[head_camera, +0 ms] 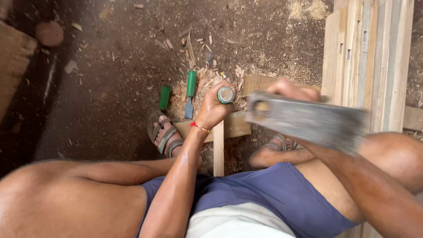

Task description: The person carves a hole into a piece of wood by striking a chisel with the back of an adze tool while sitting on the floor.

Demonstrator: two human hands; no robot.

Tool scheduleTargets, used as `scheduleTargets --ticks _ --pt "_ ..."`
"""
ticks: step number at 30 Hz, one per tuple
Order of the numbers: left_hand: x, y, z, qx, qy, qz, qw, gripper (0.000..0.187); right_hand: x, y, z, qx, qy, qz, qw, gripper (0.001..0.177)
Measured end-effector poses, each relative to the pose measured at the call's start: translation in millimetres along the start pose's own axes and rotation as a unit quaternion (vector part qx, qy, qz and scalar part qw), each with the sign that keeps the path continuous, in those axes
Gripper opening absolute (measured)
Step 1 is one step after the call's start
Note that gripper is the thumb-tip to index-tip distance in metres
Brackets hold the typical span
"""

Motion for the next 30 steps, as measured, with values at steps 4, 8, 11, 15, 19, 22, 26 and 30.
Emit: scheduleTargets --ticks 4,8,11,15,19,22,26,30 --pt "-1 9 7 0.037 0.010 -0.008 0.999 0.027 17 12 -3 -0.049 0.057 0.066 0.995 0.022" --pt "6 10 16 0.021 -0.053 0.003 0.998 0.024 5 47 0 -0.009 0.115 0.197 0.974 0.026" --pt "-2 13 18 0.045 0.083 -0.035 0.995 0.027 -2 75 2 -0.034 0.113 0.261 0.958 0.023" --pt "-7 20 17 0.065 0.062 0.024 0.996 0.027 4 97 1 -0.072 0.129 0.284 0.947 0.018" --pt "10 20 19 0.070 -0.166 -0.003 0.984 0.028 13 105 4 -0.114 0.147 0.293 0.938 0.019" --pt "2 20 20 0.106 0.071 -0.038 0.991 0.022 16 104 9 -0.116 0.149 0.311 0.931 0.020" --pt "-10 46 28 0.106 0.175 -0.049 0.978 0.024 19 102 11 -0.119 0.138 0.268 0.946 0.022" --pt "17 114 45 -0.045 -0.133 -0.075 0.987 0.021 23 108 11 -0.125 0.131 0.255 0.950 0.021"
Point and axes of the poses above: each hand's wrist, its own z-axis towards the middle knuckle, its own x-axis out of the back of the hand, y = z × x, the point moved 4 cm from there along z, towards the middle knuckle, and after that the axes turned 2 degrees about -y, right-handed, at the moved point
